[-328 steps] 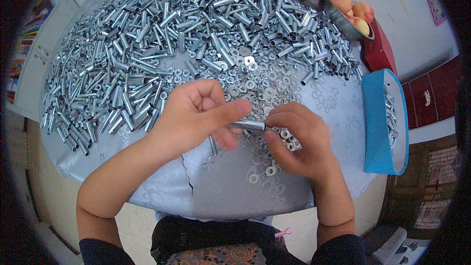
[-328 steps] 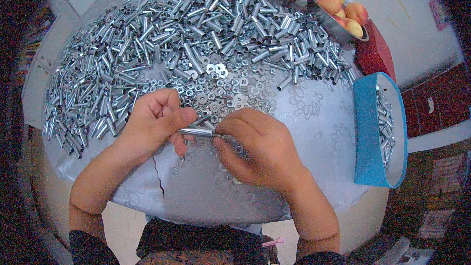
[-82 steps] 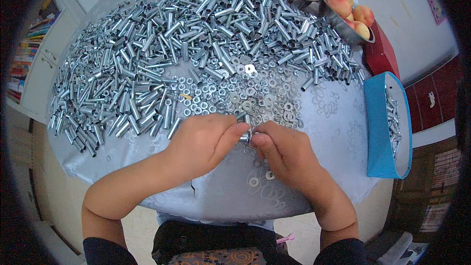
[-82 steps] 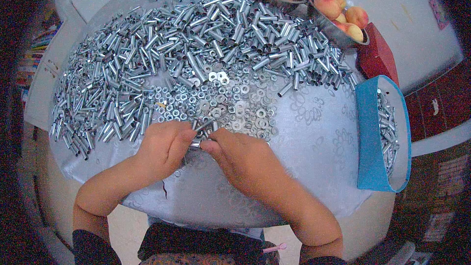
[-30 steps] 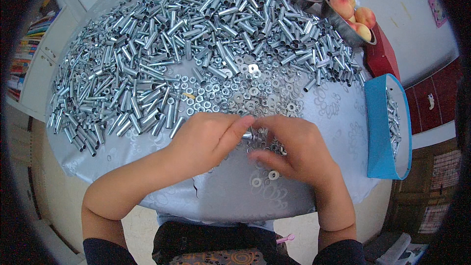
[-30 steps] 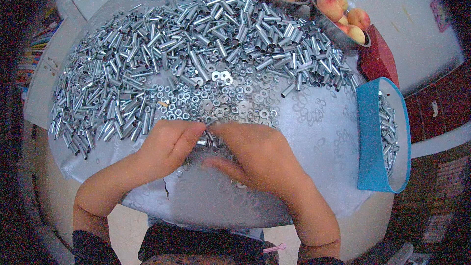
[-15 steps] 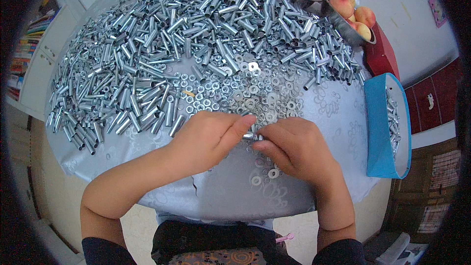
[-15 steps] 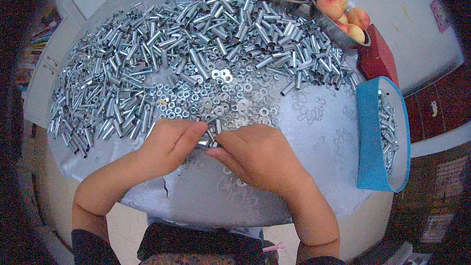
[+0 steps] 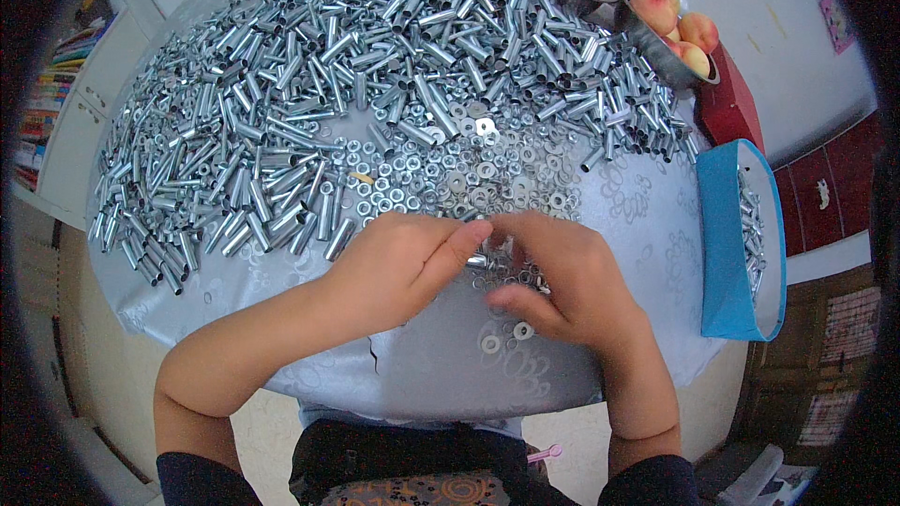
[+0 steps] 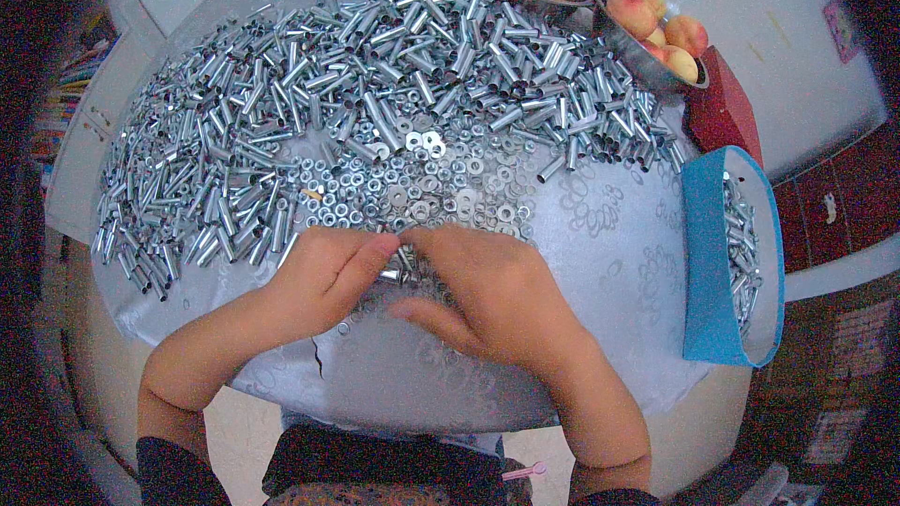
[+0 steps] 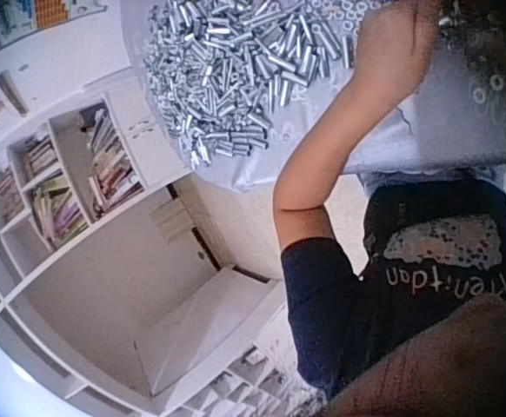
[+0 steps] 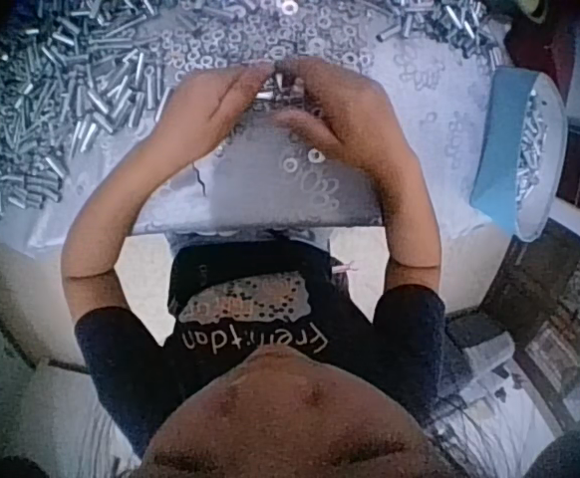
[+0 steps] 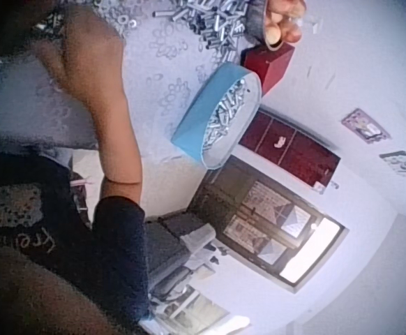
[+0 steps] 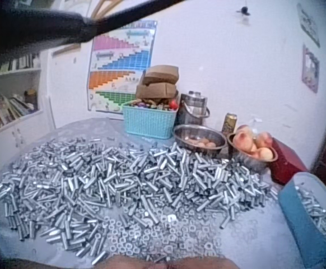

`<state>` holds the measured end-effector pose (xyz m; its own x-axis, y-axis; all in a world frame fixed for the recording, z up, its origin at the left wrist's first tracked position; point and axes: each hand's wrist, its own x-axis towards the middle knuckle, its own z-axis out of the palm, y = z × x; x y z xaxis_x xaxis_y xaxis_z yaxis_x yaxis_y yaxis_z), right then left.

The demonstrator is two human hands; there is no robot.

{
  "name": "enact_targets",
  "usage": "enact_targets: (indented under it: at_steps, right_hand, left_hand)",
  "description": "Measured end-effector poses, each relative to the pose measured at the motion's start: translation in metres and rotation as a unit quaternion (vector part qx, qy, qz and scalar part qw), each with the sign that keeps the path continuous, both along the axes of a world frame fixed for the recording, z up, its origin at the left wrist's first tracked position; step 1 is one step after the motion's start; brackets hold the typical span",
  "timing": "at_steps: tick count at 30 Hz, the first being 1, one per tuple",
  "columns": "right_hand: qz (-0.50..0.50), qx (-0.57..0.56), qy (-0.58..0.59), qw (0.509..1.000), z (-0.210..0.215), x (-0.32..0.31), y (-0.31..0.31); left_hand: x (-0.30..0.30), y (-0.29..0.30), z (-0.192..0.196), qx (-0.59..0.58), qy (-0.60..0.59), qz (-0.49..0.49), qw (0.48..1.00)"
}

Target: The person sits at a table covered with a large pile of metal bolts and washers. They repeatedly pick up a bolt and a washer, slide the washer onto the bolt, and place the assembled unit into a blue container on the right. The task involves repetitive manual assembly of small hardware components.

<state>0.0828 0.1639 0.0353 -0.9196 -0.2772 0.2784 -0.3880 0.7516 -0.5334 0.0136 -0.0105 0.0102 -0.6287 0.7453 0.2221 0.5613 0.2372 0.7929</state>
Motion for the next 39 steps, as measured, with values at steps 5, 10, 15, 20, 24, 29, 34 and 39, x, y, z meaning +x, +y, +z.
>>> enact_targets:
  at_steps: [5, 10, 15, 20, 24, 29, 34, 39]
  right_hand:
    - [0.023, 0.026, -0.06, 0.998, 0.003, 0.001, 0.006]
    - [0.047, 0.099, -0.067, 0.992, 0.003, 0.001, 0.01]
    - [0.041, 0.018, -0.025, 0.999, 0.0, 0.0, 0.006]
    - [0.043, 0.019, -0.064, 0.997, -0.002, 0.001, 0.007]
    - [0.056, 0.015, -0.099, 0.993, 0.004, 0.0, 0.005]
    - [0.052, -0.098, -0.119, 0.987, 0.005, 0.003, 0.002]
    - [0.038, -0.136, -0.105, 0.984, -0.004, 0.003, 0.002]
    - [0.061, -0.019, -0.142, 0.988, 0.002, 0.002, 0.006]
  left_hand:
    - [0.0, 0.001, -0.001, 0.0, 0.009, -0.012, 1.0]
    - [-0.001, -0.002, 0.006, -0.043, -0.015, -0.031, 0.999]
    - [-0.001, -0.002, 0.008, -0.045, -0.01, -0.038, 0.998]
    - [-0.001, -0.001, 0.007, -0.025, -0.014, -0.045, 0.999]
    - [-0.001, -0.004, 0.006, -0.019, 0.006, -0.041, 0.999]
    - [0.0, -0.002, 0.005, 0.023, 0.001, -0.033, 0.999]
    - [0.0, -0.002, 0.009, -0.01, 0.001, -0.047, 0.999]
    - [0.0, -0.004, 0.01, -0.018, -0.025, -0.033, 0.999]
